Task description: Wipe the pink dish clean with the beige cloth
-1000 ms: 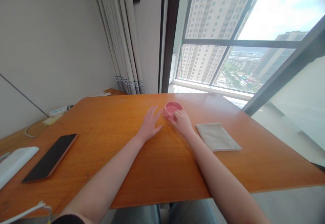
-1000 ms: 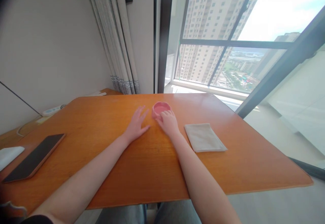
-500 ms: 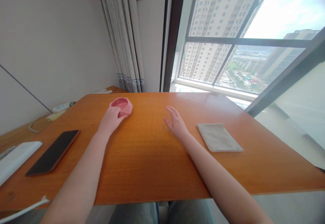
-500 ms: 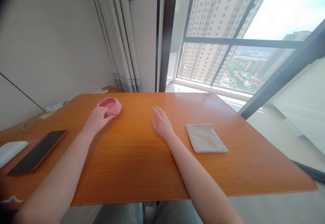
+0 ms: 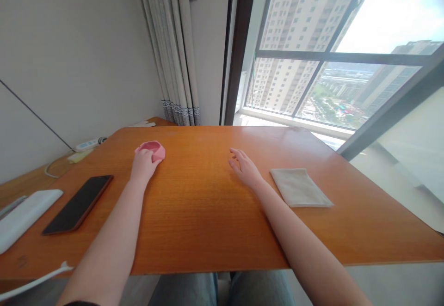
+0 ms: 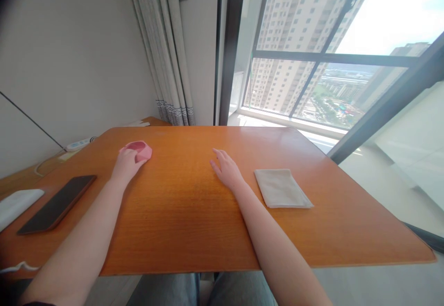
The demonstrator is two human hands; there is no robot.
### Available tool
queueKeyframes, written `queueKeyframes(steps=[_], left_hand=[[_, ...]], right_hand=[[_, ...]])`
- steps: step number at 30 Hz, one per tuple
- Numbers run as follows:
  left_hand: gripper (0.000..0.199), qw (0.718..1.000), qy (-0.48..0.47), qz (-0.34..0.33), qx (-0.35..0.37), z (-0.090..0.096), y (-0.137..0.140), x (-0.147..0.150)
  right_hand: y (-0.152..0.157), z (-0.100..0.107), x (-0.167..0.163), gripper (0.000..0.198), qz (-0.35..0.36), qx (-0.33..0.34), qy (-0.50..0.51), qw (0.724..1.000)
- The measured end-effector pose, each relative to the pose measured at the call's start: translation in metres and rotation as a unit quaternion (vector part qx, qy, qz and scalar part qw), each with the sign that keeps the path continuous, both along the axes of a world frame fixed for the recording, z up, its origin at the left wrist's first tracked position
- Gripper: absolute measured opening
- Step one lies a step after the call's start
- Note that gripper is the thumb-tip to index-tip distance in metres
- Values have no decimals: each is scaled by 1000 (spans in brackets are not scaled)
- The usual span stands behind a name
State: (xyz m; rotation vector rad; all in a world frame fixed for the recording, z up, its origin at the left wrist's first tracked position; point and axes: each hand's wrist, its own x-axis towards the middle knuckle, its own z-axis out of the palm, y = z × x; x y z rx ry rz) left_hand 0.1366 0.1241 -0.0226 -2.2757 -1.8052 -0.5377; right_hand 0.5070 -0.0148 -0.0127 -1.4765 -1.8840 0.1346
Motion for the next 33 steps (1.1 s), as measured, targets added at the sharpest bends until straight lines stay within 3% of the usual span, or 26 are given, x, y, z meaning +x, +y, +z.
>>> queueKeyframes(steps=[3,6,7,9,11,14,16,18,19,21,23,26,30,33], left_hand=[[30,1000,-8,6,-21,2,-3,-1],[38,999,-19,38,-31,4,-11,4],[43,998,-25,51,-19,6,-15,8],[50,997,-44,56,28,10,-23,21],[47,995,-67,6,72,16,-34,41],[30,978,-114,-164,65,24,-60,89],[24,938,-119,-326,4,25,-86,126],[24,882,-85,-458,-70,22,-114,160],[25,866,-70,-486,-92,18,-128,173],[37,877,-51,-464,-118,8,-147,186],[49,904,-24,-402,-141,-3,-155,183],[51,930,3,-323,-175,-15,-151,154],[51,964,-4,-196,-178,-15,-136,90],[57,983,-7,-56,-174,-10,-127,39]], right_hand=[[0,12,20,35,-79,-20,-37,996],[-8,27,63,37,-294,-74,-75,950],[-14,30,80,36,-347,-136,-101,922],[-27,33,110,28,-351,-330,-154,863],[-40,32,128,21,-328,-396,-159,843],[-45,27,118,25,-282,-421,-152,849],[-37,23,89,29,-244,-407,-143,869],[-23,17,50,29,-178,-335,-121,917],[-15,13,30,28,-120,-296,-97,943],[0,5,-1,35,-38,-250,9,968],[10,-4,-17,41,-40,-175,92,979],[15,-18,-14,36,-86,-60,67,992],[13,-33,1,35,-131,-84,-20,988],[12,-36,0,33,-139,-114,-58,982]])
